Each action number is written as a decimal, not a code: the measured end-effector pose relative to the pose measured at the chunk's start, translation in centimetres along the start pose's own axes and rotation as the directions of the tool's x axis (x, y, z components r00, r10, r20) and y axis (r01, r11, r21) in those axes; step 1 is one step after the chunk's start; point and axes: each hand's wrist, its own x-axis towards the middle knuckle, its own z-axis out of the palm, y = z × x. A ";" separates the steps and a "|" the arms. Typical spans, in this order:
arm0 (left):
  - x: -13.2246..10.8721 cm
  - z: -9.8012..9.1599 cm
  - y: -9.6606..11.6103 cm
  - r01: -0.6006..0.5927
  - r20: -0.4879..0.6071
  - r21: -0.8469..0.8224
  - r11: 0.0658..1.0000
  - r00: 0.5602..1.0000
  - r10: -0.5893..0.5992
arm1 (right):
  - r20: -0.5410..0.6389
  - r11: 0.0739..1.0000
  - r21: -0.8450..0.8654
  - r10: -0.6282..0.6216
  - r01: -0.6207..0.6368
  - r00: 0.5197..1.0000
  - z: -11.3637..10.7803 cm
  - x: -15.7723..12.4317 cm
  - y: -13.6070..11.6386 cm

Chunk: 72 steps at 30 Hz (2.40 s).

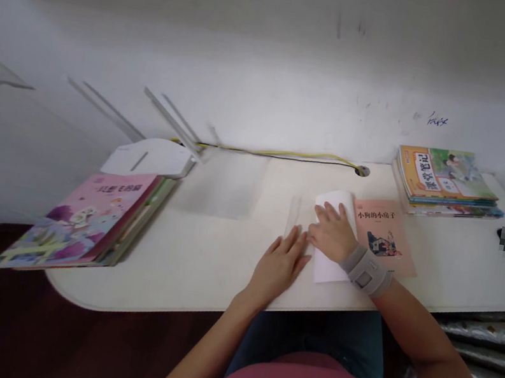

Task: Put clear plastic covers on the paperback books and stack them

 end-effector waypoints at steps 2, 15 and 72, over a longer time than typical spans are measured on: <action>0.0 -0.3 0.3 0.002 0.031 0.062 0.998 1.000 -0.004 | 0.005 1.000 -0.019 0.020 -0.020 1.000 0.0 -0.9 0.7; -0.1 -0.3 0.2 -0.007 0.014 -0.007 1.000 1.000 0.007 | -0.011 0.985 0.050 0.168 -0.167 0.986 -0.1 -2.7 1.2; -0.4 0.4 1.3 -0.001 0.065 0.073 0.997 0.998 -0.004 | 0.040 0.933 0.152 0.324 -0.327 0.945 2.5 2.3 5.2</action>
